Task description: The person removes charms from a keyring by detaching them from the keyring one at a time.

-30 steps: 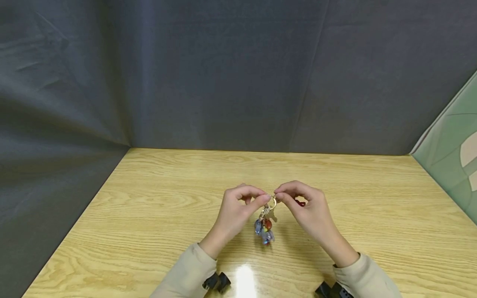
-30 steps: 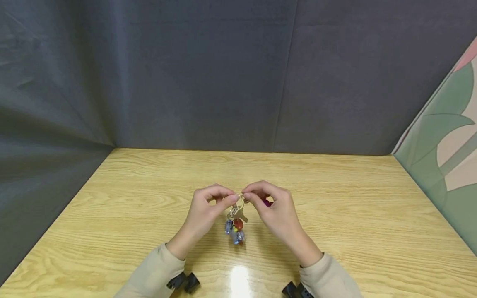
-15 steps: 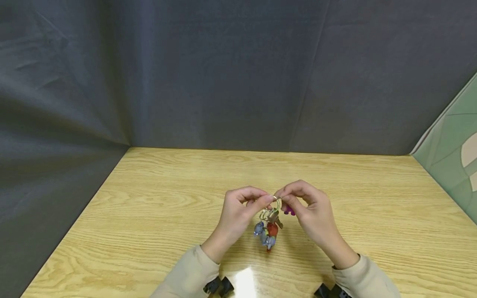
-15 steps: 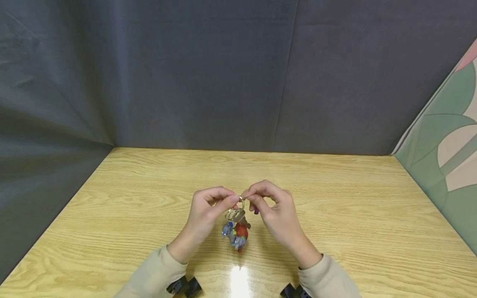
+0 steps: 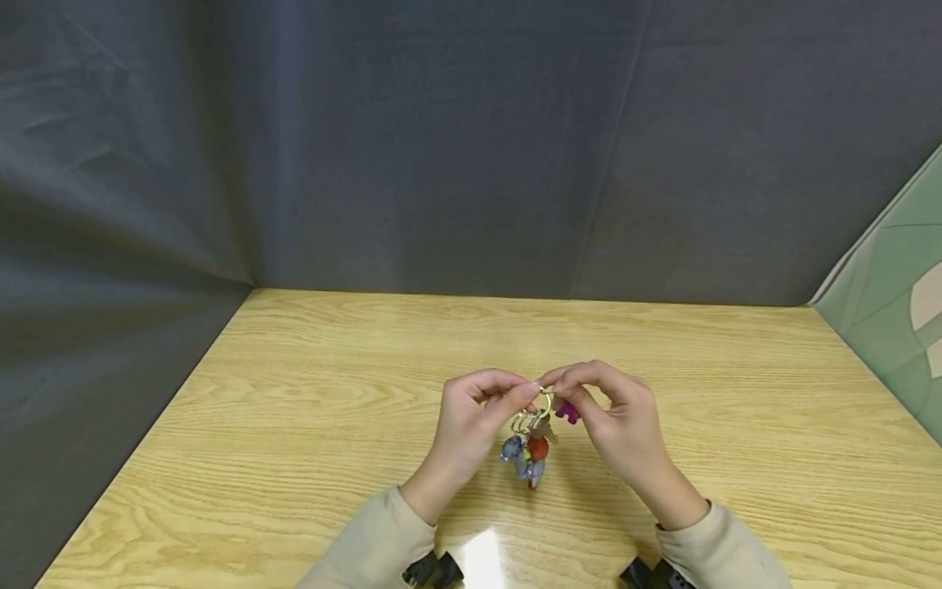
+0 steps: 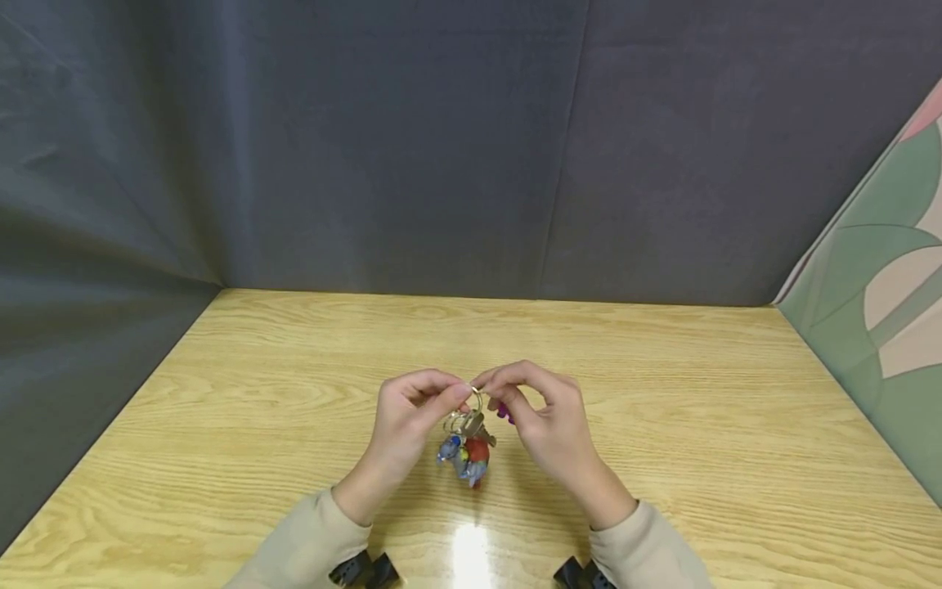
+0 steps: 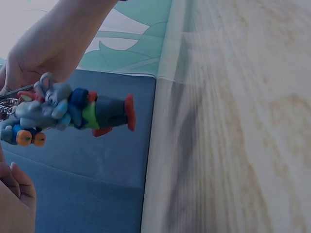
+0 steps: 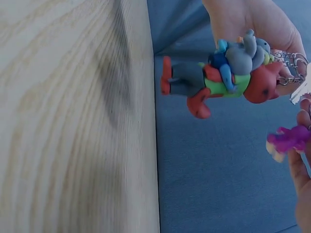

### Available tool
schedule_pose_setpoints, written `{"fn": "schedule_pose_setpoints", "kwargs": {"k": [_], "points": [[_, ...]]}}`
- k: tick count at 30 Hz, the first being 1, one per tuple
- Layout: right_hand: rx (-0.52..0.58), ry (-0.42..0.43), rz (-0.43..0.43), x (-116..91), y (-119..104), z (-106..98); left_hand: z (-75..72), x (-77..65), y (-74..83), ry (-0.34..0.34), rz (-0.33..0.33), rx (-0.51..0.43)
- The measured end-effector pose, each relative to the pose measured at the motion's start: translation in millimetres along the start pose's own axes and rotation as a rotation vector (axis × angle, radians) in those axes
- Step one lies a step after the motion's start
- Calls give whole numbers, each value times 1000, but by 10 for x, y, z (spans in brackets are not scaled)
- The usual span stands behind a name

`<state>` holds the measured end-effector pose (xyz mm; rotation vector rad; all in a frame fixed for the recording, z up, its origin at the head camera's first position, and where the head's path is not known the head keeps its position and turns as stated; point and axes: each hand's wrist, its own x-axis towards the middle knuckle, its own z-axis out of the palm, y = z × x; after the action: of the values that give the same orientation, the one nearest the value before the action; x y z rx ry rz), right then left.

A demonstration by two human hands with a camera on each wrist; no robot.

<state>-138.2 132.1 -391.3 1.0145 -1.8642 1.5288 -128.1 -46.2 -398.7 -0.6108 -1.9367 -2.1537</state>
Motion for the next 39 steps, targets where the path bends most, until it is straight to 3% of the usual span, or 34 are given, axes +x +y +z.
{"fn": "schedule_pose_setpoints", "kwargs": {"k": [8, 15, 24, 32, 36, 39], "points": [[91, 11, 2, -25, 58, 23, 49, -15, -34, 38, -46, -70], [72, 39, 12, -31, 55, 22, 52, -14, -25, 38, -56, -60], [44, 10, 20, -11, 22, 2, 65, -27, -12, 72, -61, -70], [105, 9, 56, -2, -2, -10, 80, -18, -15, 55, -51, -104], [93, 18, -22, -1, 24, -10, 77, -17, -15, 36, -46, -114], [88, 24, -129, 2, 70, 4, 72, -22, -12, 30, -54, -123]]}}
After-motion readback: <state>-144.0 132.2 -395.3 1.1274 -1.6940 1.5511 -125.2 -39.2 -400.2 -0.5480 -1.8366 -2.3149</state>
